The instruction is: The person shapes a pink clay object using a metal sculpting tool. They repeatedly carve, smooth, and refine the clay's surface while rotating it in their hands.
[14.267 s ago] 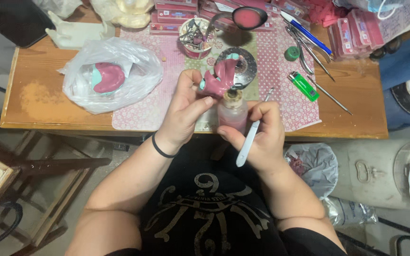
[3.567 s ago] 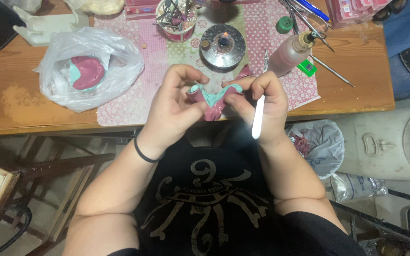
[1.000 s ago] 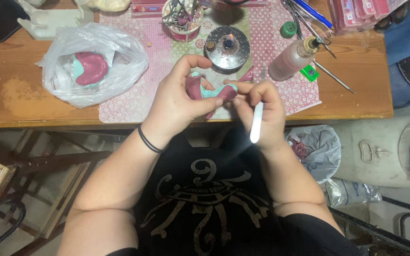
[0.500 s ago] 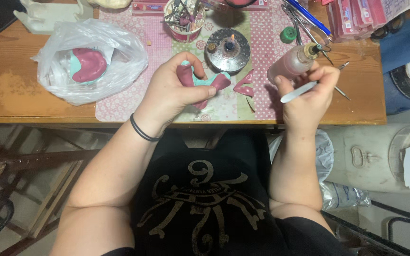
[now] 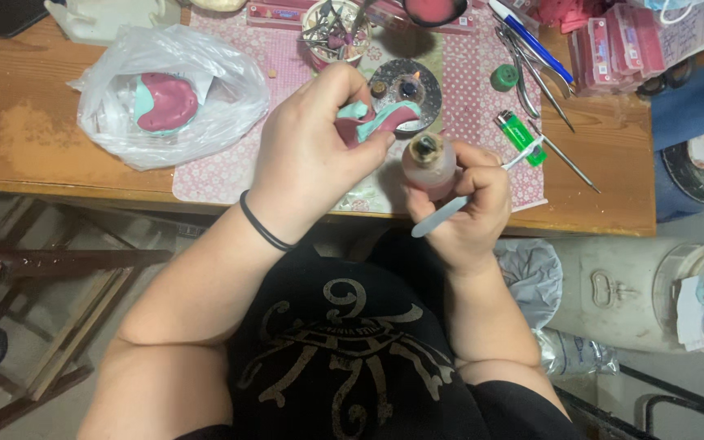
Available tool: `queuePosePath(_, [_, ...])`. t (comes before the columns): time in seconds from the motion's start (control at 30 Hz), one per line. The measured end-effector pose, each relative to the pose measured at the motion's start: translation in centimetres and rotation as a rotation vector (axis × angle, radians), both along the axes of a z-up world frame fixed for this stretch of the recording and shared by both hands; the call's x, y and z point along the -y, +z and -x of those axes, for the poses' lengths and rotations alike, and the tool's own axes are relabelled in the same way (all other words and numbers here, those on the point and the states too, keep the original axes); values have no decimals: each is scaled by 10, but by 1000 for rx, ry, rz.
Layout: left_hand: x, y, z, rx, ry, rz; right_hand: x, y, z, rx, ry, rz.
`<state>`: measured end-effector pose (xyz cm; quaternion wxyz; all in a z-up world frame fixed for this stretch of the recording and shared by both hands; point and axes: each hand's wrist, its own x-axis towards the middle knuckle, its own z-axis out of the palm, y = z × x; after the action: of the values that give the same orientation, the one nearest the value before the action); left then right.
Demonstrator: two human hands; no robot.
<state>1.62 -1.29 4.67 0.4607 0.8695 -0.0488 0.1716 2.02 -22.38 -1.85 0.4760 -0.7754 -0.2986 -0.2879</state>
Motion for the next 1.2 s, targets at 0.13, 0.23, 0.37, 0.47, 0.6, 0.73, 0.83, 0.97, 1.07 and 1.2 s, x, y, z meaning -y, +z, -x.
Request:
queuePosePath(0.13, [1,1,0,-7,13,-9,-3,2,2,5,-67,47])
queuePosePath(0.23, [-2,1,0,10,18,12,-2,-2,3,1,-122,51])
queuePosePath(0.37, [-1,0,0,45,10,5,-6,3,6,21,-93,18])
queuePosePath(0.47, [0,1,0,43,1,12,-6,5,5,27,-85,21])
queuePosePath(0.6, [-2,-1,0,42,12,36,-3,2,4,33,-125,66])
queuePosePath(0.73, [-6,-1,-3,5,-56,149,3,-2,5,-2,-133,34])
queuePosePath(0.83, [-6,-7,-8,-82,-68,283,12,-4,-1,-100,-18,-142])
queuePosePath(0.97, [-6,-13,-12,-225,-234,787,42,-10,-21,-179,-243,-188])
queuePosePath(1.07, [-6,-22,-17,-273,-277,887,55,-10,-34,-273,-385,-112])
queuePosePath(1.2, [-6,-29,-23,-324,-303,995,64,-15,-44,-397,-310,-170])
